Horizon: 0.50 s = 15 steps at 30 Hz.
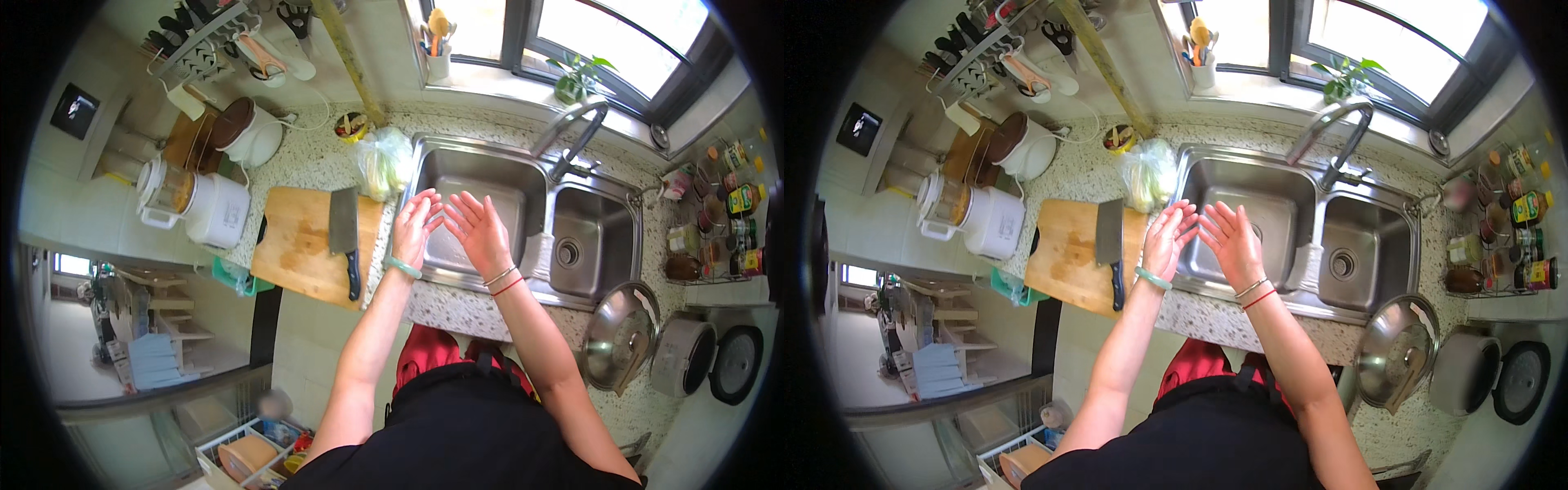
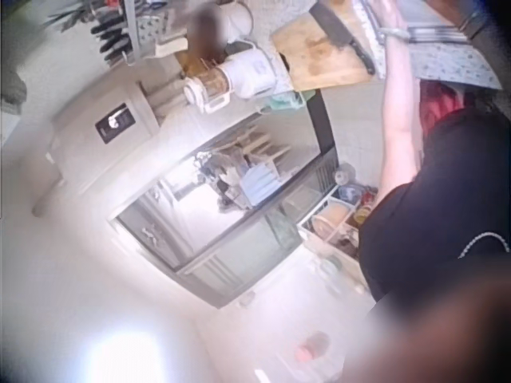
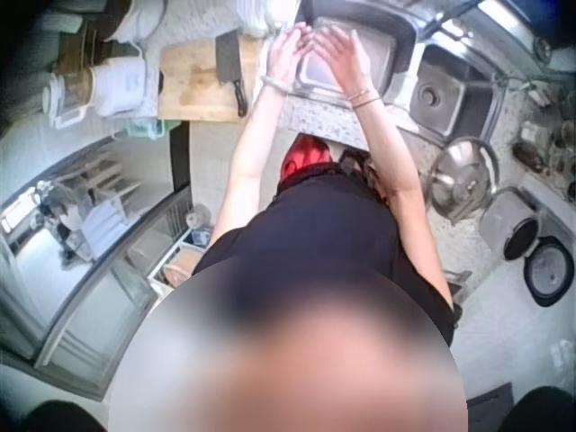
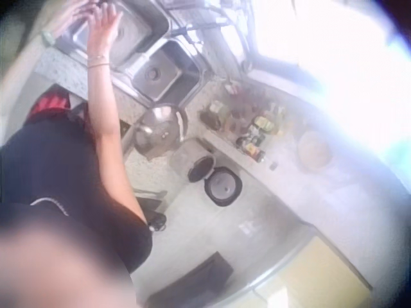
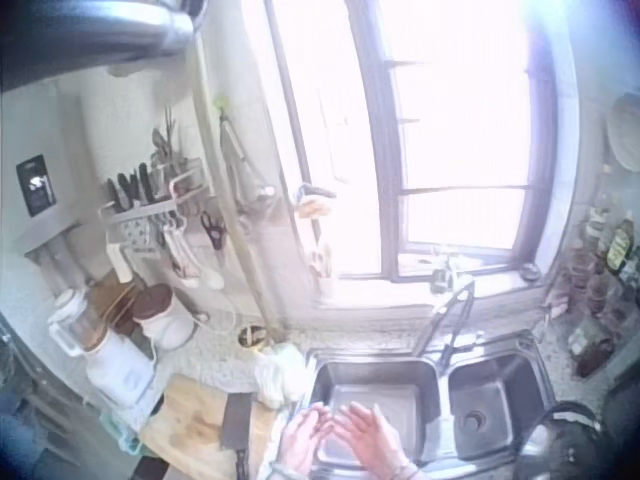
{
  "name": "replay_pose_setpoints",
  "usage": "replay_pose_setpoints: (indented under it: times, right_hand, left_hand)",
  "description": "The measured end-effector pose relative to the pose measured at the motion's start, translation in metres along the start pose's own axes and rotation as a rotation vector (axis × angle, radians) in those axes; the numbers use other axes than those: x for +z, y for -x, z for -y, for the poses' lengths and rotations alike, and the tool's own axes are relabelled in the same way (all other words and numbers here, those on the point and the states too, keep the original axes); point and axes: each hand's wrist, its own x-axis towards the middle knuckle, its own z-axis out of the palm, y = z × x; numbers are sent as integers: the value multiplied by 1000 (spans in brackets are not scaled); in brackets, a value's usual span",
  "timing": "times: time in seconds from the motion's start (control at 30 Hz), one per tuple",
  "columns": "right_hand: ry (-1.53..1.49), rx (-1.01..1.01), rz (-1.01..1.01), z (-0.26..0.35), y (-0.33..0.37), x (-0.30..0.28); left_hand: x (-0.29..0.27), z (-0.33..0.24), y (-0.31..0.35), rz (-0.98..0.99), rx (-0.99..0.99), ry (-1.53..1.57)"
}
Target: The person prepares corn for cooking by first adding salt to a wok on the stove. They then unwrap two ears of corn, remove the husks and silk, and cut the ends off using a cleaver. Finally, the person washes the corn under running water and places the two prepared ears into the wok.
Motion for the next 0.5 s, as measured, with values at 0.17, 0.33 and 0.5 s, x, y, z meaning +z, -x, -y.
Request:
replay_pose_setpoints:
  times: [0.17,0.33,0.5]
  right_hand:
    - [74,33,-158,-45,-88,25]
    - [210,60,-270,-78,-162,45]
    - [359,59,-374,-85,-201,60]
  left_hand:
    - [-66,-35,-83,-127,90,-256]
    - [-125,-53,-168,-219,407,-604]
    - [-154,-58,-217,-270,612,-1208]
